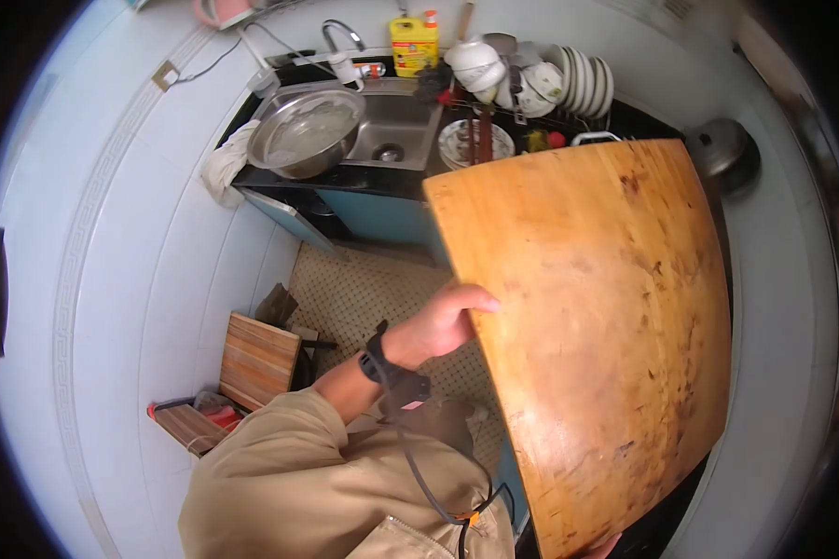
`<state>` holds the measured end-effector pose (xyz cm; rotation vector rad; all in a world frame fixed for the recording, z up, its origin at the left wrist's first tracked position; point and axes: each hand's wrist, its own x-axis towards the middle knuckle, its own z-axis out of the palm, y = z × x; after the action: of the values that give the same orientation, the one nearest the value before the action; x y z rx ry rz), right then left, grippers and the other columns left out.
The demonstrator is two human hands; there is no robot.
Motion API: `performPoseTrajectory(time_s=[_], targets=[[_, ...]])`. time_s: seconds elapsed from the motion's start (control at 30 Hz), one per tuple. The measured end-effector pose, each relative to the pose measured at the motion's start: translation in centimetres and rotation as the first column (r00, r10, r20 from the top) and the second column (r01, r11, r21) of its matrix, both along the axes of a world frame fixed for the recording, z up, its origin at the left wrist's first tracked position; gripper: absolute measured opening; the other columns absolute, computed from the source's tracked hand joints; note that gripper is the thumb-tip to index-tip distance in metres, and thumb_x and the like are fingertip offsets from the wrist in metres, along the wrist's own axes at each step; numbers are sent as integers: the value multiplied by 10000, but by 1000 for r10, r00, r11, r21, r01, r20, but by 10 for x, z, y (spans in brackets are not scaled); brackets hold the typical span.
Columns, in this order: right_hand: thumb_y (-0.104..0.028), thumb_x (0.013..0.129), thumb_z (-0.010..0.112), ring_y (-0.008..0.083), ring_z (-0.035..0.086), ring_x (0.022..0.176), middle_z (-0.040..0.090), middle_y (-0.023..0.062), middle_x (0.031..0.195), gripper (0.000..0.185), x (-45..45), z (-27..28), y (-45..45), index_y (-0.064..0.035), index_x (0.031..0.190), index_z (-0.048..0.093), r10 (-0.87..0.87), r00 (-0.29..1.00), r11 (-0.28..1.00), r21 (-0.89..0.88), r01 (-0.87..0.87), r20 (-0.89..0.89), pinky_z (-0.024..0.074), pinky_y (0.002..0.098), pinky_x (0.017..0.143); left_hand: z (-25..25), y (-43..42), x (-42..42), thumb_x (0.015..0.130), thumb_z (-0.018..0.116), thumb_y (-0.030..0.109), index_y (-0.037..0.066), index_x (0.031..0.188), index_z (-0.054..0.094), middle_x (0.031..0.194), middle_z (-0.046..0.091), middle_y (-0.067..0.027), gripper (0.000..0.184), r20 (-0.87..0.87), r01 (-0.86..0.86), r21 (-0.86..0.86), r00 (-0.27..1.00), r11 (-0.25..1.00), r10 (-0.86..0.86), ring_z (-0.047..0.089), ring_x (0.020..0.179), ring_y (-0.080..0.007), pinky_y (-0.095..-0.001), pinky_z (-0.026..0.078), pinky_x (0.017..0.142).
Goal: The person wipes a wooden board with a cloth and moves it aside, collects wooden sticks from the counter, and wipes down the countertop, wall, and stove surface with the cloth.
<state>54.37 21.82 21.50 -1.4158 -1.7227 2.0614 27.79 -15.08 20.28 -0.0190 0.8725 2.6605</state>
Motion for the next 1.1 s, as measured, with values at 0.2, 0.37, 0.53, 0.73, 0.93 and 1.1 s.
performPoseTrajectory(time_s=[0.2, 0.37, 0.53, 0.73, 0.93, 1.1], targets=[[-495, 1007, 429, 238, 491, 1301, 499, 74, 1435, 609, 3, -13, -63, -78, 1451, 420, 138, 904, 966, -146, -213, -405, 393, 367, 1089, 27, -174, 89, 748, 627, 55, -7, 1242, 566, 1184, 641, -96, 502, 77, -255, -85, 962, 963, 261, 611, 1082, -238, -388, 491, 946], [-414, 1028, 447, 163, 586, 1173, 603, 42, 1296, 504, -73, 3, -175, -38, 1357, 511, 316, 868, 910, -137, -392, -384, 453, 303, 1013, 44, -323, 161, 761, 591, 29, 2, 1294, 529, 1227, 619, -110, 537, 39, -588, 14, 808, 808, 588, 594, 1134, -281, -435, 474, 992], [-388, 1014, 498, 155, 642, 1068, 652, 60, 1217, 475, -169, 3, -301, -6, 1285, 571, 532, 762, 788, -113, -605, -369, 490, 289, 935, 50, -437, 208, 756, 565, 39, 27, 1361, 480, 1316, 572, -110, 611, -20, -780, 8, 626, 626, 780, 536, 1226, -299, -461, 431, 1052], [-447, 944, 606, 178, 648, 1028, 669, 75, 1156, 545, -246, 9, -438, 12, 1240, 609, 724, 632, 636, -87, -767, -275, 499, 320, 911, 32, -540, 226, 816, 559, 58, 30, 1368, 475, 1340, 563, -109, 559, -72, -878, 31, 475, 478, 877, 518, 1259, -286, -455, 417, 1068], [-494, 893, 660, 218, 586, 1147, 588, 114, 1293, 694, -341, -41, -487, 28, 1330, 526, 832, 532, 530, -60, -846, -156, 463, 343, 975, -8, -599, 183, 836, 561, 93, 13, 1264, 537, 1232, 623, -106, 436, -8, -881, -32, 473, 473, 881, 602, 1136, -260, -428, 513, 940], [-557, 843, 688, 212, 584, 1108, 597, 144, 1232, 793, -384, -75, -502, 91, 1273, 534, 835, 550, 550, 52, -834, -6, 463, 346, 929, -49, -634, 147, 850, 568, 115, 12, 1202, 567, 1179, 646, -98, 366, 21, -858, -17, 513, 514, 858, 622, 1090, -257, -417, 530, 902]])
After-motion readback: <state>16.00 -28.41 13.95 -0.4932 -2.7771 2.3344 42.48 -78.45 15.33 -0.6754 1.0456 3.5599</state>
